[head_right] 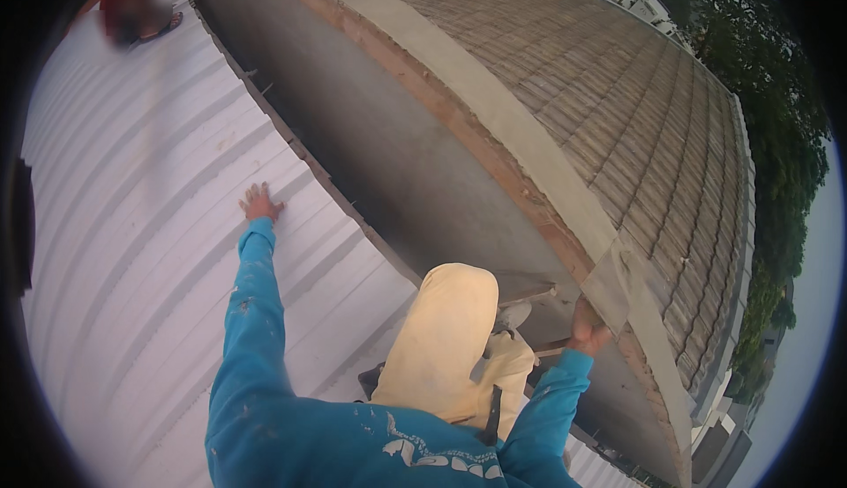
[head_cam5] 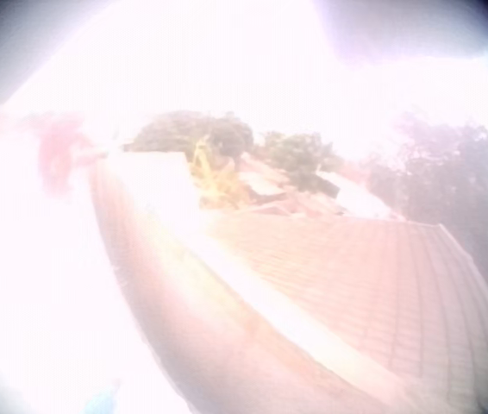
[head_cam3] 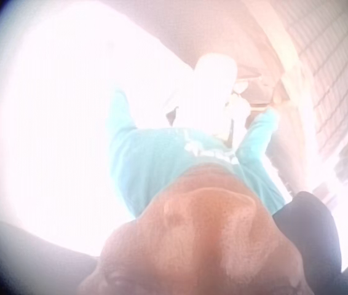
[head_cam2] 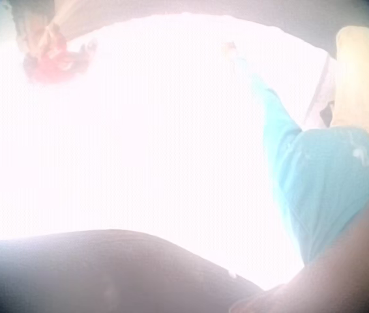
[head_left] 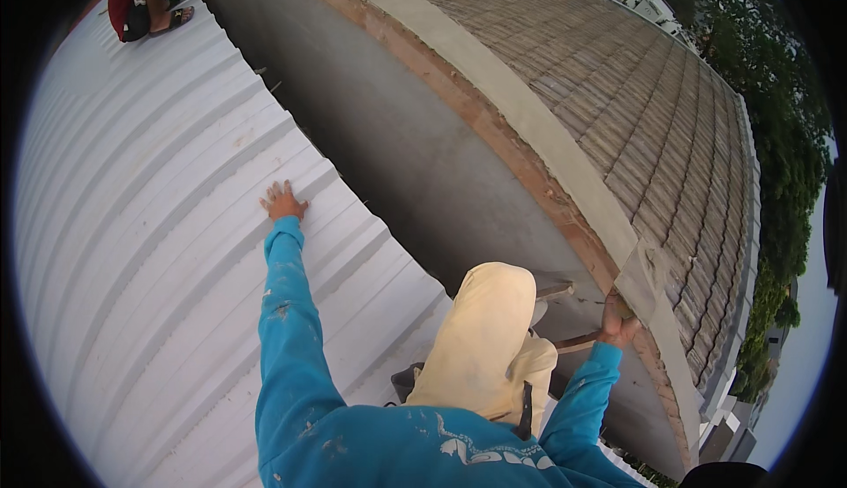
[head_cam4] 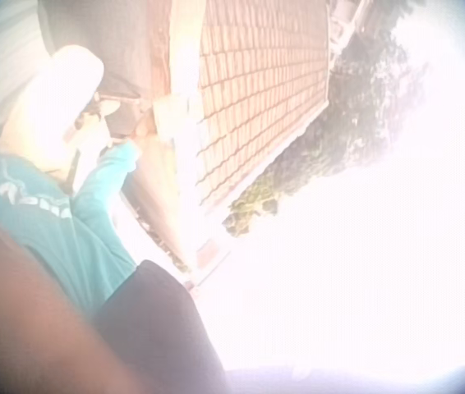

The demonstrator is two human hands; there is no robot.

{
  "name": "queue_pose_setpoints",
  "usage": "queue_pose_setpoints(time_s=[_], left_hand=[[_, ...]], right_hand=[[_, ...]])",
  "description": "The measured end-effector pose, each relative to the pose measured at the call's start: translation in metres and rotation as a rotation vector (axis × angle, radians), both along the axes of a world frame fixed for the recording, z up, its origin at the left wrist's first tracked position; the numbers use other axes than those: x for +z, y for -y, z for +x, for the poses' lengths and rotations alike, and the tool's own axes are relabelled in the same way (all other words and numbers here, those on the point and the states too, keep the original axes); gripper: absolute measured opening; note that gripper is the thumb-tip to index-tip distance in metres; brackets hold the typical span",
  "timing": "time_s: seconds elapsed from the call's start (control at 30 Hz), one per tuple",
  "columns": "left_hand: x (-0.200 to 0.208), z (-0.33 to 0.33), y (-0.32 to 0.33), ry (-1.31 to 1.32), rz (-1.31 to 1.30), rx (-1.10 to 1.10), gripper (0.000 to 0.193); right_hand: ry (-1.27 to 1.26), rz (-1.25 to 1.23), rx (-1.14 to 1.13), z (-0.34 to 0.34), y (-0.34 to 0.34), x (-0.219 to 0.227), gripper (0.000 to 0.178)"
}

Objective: The person scoops wet cement from a bucket with a trowel and applies it to the curved edge of a roof. They smooth the cement along the edge using a wooden float, repeatedly adding more material and leveling the surface.

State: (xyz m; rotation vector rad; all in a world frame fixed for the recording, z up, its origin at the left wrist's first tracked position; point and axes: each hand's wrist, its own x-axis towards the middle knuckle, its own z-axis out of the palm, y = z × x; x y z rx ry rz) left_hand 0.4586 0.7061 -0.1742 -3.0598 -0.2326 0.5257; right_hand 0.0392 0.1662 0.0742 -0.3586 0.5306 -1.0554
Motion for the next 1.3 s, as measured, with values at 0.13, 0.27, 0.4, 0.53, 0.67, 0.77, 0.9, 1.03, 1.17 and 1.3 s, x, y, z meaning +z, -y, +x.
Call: queue_pose_setpoints(time_s=[0.13, 0.27, 0.4, 0.53, 0.67, 0.77, 0.9, 1.03, 1.17, 1.3], left_hand=[[0.006, 0.013, 0.000, -0.104, 0.016, 0.011, 0.102], [0.019, 0.021, -0.001, -0.187, 0.023, 0.043, 0.121], [0.027, 0.032, 0.006, -0.227, 0.032, 0.083, 0.131], [0.029, 0.028, 0.015, -0.202, 0.044, 0.103, 0.132], [0.024, 0.032, 0.015, -0.217, 0.076, 0.082, 0.133], [0.021, 0.034, 0.013, -0.243, 0.118, 0.066, 0.133], [0.018, 0.038, 0.012, -0.252, 0.137, 0.040, 0.133], [0.022, 0.039, 0.015, -0.260, 0.139, 0.019, 0.133], [0.024, 0.036, 0.006, -0.260, 0.138, 0.034, 0.133], [0.019, 0.040, 0.013, -0.246, 0.114, 0.005, 0.132]], right_hand=[[0.063, 0.057, 0.163, 0.018, 0.021, -0.024, 0.040], [0.038, 0.012, 0.294, 0.047, 0.044, -0.043, 0.039], [-0.078, -0.211, 0.530, 0.073, 0.098, -0.086, 0.039], [-0.258, -0.096, 0.551, 0.154, 0.111, -0.082, 0.041], [-0.639, -0.263, 0.565, 0.222, 0.113, -0.083, 0.043], [-0.999, -0.404, 0.558, 0.257, 0.097, -0.077, 0.043], [-1.280, -0.662, 0.447, 0.275, 0.101, -0.085, 0.044], [-1.607, -0.881, 0.437, 0.274, 0.122, -0.093, 0.048], [-1.356, -0.647, 0.482, 0.270, 0.119, -0.075, 0.047], [-1.180, -0.395, 0.488, 0.222, 0.175, -0.096, 0.043]])
